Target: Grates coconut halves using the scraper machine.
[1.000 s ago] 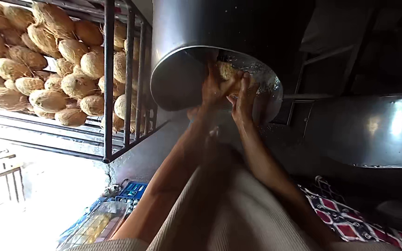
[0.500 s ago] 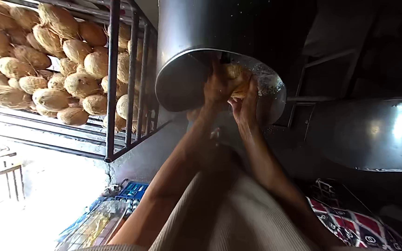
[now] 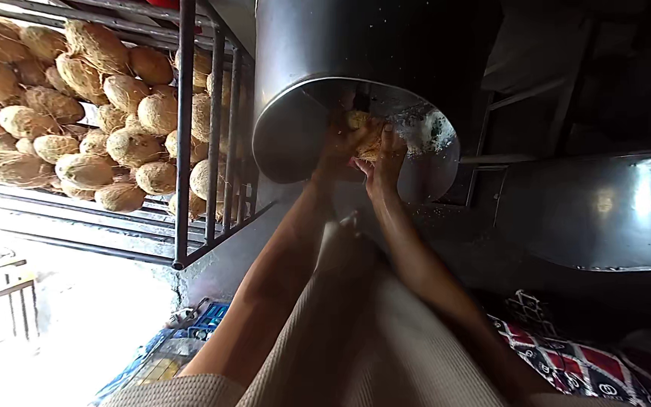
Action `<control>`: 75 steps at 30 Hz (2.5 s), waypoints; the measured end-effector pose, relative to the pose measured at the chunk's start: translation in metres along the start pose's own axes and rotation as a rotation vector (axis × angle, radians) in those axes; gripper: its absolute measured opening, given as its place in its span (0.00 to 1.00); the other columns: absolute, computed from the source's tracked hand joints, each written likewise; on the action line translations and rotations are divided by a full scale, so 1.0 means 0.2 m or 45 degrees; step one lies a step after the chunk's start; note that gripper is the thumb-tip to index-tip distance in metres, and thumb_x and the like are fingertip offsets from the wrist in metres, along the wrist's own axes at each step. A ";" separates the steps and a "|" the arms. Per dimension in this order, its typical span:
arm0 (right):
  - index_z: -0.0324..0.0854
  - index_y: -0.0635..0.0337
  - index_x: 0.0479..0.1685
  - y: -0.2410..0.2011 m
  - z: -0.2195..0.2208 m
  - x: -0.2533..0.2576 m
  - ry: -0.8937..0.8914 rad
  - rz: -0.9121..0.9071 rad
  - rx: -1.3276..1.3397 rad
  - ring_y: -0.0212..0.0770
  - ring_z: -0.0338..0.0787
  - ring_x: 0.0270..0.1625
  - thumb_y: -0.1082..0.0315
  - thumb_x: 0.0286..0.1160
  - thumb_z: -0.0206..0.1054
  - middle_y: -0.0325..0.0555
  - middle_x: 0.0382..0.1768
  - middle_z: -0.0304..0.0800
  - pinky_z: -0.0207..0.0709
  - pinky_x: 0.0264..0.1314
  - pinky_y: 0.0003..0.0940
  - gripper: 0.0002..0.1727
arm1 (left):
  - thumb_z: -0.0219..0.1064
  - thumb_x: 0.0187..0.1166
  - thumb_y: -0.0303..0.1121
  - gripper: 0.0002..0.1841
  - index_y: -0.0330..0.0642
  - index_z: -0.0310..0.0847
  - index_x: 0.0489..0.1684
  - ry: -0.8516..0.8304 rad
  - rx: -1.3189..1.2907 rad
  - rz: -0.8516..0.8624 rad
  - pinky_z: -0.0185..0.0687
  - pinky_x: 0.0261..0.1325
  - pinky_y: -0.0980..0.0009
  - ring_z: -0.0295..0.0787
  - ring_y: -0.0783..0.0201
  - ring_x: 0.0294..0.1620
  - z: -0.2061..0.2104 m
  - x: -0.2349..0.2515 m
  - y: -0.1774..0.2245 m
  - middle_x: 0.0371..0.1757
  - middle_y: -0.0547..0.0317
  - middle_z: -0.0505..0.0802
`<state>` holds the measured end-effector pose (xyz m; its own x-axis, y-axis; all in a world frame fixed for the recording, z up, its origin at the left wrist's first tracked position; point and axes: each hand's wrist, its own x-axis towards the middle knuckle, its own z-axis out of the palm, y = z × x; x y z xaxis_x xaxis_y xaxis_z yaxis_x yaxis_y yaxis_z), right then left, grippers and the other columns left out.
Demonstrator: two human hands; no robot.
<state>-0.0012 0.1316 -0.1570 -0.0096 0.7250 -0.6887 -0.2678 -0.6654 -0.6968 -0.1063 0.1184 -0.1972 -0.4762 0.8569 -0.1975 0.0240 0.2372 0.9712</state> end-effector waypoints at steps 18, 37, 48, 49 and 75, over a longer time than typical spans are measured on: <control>0.75 0.47 0.56 -0.05 0.22 -0.27 -0.058 0.065 0.352 0.33 0.87 0.42 0.51 0.91 0.50 0.36 0.40 0.85 0.86 0.48 0.37 0.14 | 0.78 0.69 0.32 0.14 0.38 0.87 0.49 -0.142 -0.087 -0.229 0.88 0.47 0.73 0.88 0.75 0.39 -0.21 -0.20 0.32 0.38 0.62 0.93; 0.69 0.47 0.73 -0.07 0.22 -0.25 -0.019 -0.047 0.263 0.37 0.88 0.50 0.52 0.87 0.61 0.41 0.53 0.85 0.86 0.52 0.39 0.21 | 0.75 0.75 0.45 0.28 0.38 0.76 0.68 -0.095 -0.099 -0.247 0.88 0.47 0.66 0.89 0.67 0.42 -0.10 -0.10 0.31 0.46 0.54 0.92; 0.70 0.46 0.70 -0.15 0.13 -0.21 0.045 -0.006 0.109 0.36 0.89 0.39 0.53 0.88 0.58 0.40 0.44 0.87 0.86 0.40 0.36 0.17 | 0.75 0.75 0.41 0.28 0.41 0.72 0.72 -0.046 -0.218 -0.350 0.87 0.35 0.64 0.88 0.63 0.32 0.01 -0.18 0.28 0.41 0.52 0.91; 0.71 0.44 0.70 -0.11 0.08 -0.22 0.069 0.039 0.098 0.37 0.89 0.40 0.51 0.87 0.60 0.40 0.45 0.88 0.86 0.39 0.37 0.19 | 0.75 0.75 0.48 0.37 0.50 0.63 0.82 -0.091 -0.175 -0.432 0.88 0.39 0.59 0.89 0.59 0.39 -0.01 -0.25 0.26 0.51 0.51 0.91; 0.58 0.43 0.84 -0.13 0.07 -0.23 0.079 -0.050 0.101 0.48 0.91 0.51 0.62 0.83 0.66 0.50 0.60 0.84 0.89 0.47 0.48 0.31 | 0.70 0.77 0.50 0.34 0.50 0.64 0.81 -0.035 -0.412 -0.453 0.87 0.48 0.62 0.88 0.64 0.47 -0.03 -0.26 0.26 0.54 0.55 0.90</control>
<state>-0.0070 0.1175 -0.1042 0.0615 0.7362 -0.6739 -0.3425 -0.6186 -0.7071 -0.0864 0.0834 -0.1356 -0.3816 0.7614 -0.5241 -0.4126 0.3670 0.8337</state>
